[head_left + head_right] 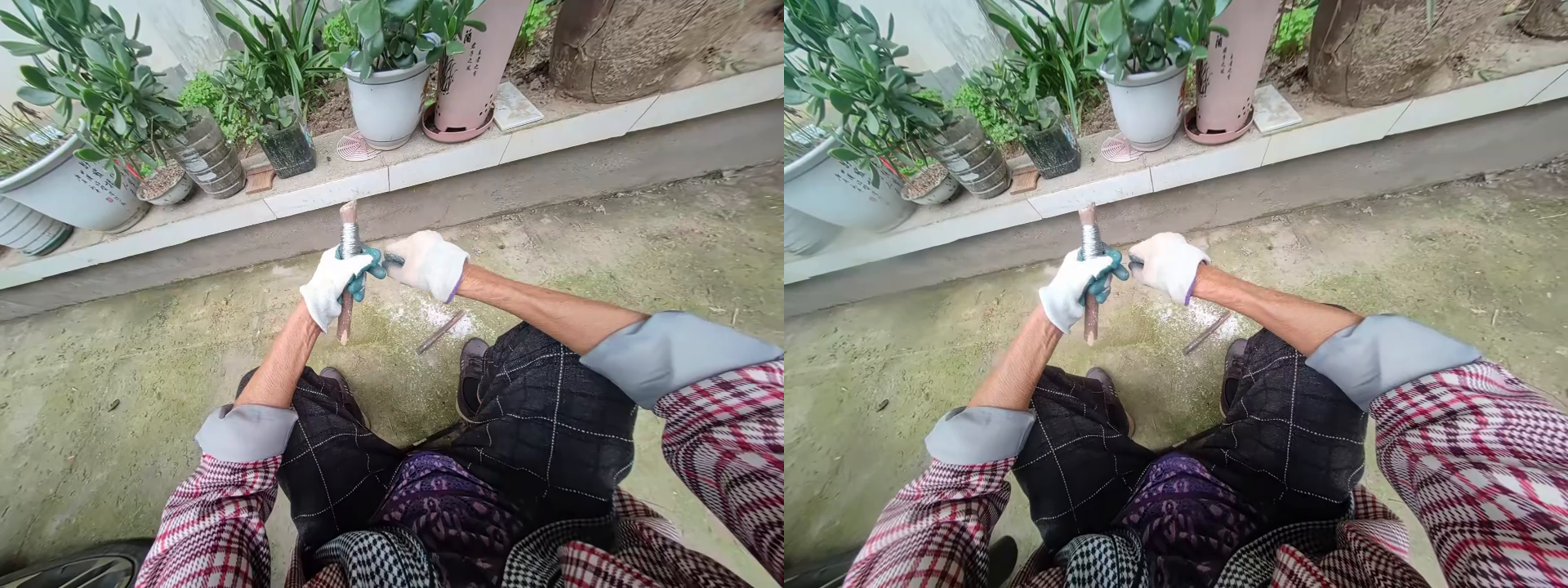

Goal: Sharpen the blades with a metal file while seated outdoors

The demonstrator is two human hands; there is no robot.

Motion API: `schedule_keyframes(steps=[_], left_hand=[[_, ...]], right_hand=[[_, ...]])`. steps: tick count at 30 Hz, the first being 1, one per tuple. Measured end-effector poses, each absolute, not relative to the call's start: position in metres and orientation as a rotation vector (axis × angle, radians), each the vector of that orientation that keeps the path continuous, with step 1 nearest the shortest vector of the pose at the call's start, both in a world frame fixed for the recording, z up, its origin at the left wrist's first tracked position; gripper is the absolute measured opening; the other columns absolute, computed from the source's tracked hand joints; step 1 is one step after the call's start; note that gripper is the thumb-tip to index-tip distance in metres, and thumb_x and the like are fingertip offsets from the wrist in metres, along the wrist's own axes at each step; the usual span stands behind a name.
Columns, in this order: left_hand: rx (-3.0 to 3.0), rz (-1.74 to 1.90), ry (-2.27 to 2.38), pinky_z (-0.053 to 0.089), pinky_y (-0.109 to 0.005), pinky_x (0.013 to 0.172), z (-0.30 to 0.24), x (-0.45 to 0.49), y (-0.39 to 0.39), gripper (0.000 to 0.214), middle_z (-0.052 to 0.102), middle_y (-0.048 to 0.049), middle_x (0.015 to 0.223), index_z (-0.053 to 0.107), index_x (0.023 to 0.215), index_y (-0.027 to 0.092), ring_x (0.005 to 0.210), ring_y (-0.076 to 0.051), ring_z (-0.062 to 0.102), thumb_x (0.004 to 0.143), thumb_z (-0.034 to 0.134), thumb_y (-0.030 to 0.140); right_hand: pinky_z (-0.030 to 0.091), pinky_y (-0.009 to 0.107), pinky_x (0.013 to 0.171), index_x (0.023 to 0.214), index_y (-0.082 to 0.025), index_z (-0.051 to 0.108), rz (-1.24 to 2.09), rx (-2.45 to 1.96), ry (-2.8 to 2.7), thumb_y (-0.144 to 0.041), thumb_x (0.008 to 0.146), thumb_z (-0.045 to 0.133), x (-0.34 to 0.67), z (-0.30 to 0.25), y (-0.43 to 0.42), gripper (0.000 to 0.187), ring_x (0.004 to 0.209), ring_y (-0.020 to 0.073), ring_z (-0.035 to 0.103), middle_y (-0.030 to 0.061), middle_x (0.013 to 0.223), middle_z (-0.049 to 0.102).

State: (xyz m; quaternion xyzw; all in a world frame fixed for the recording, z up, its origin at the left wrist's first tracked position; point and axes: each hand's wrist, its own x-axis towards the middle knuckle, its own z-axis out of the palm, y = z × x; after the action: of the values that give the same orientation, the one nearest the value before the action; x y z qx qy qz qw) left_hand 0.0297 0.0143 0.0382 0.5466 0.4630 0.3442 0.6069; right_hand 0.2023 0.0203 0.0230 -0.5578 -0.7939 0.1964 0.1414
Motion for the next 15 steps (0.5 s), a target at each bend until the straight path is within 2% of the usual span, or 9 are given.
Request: schedule_keyframes(steps=[4,10,12,15], left_hand=[[1.186,0.805,1.076,0.032,-0.017,0.037,0.034,0.02,0.023,0.022,0.06,0.0002,0.063,0.056,0.083,0.015,0.039,-0.002,0.03,0.071,0.069,0.028],[1.45,0.645,1.334,0.032,-0.019,0.037,0.022,0.0,0.036,0.028,0.059,-0.0005,0.061,0.063,0.097,0.015,0.039,-0.006,0.039,0.07,0.067,0.021],[1.68,0.522,1.514,0.034,-0.021,0.04,0.012,0.003,0.038,0.024,0.059,-0.0008,0.059,0.065,0.094,0.017,0.042,-0.009,0.044,0.07,0.066,0.017],[2.111,0.135,1.656,0.041,-0.026,0.052,-0.008,0.02,0.035,0.013,0.056,-0.0021,0.056,0.066,0.082,0.018,0.052,-0.015,0.053,0.07,0.065,0.013]], right_hand=[[0.03,0.03,0.059,0.082,-0.021,0.067,0.402,-1.645,-2.484,-0.037,0.085,0.057,0.202,0.028,0.011,0.019,0.071,0.0204,0.06,0.0066,0.07,0.066],[0.024,0.031,0.057,0.088,-0.019,0.066,0.314,-1.573,-2.597,-0.035,0.094,0.047,0.213,0.045,-0.014,0.026,0.065,0.0173,0.057,0.007,0.076,0.067],[0.025,0.031,0.057,0.089,-0.019,0.066,0.321,-1.476,-2.683,-0.032,0.092,0.05,0.21,0.053,-0.024,0.021,0.066,0.0174,0.057,0.0074,0.078,0.069],[0.025,0.03,0.057,0.092,-0.019,0.067,0.305,-1.476,-2.716,-0.029,0.089,0.054,0.206,0.058,-0.023,0.016,0.069,0.0182,0.059,0.0078,0.081,0.069]])
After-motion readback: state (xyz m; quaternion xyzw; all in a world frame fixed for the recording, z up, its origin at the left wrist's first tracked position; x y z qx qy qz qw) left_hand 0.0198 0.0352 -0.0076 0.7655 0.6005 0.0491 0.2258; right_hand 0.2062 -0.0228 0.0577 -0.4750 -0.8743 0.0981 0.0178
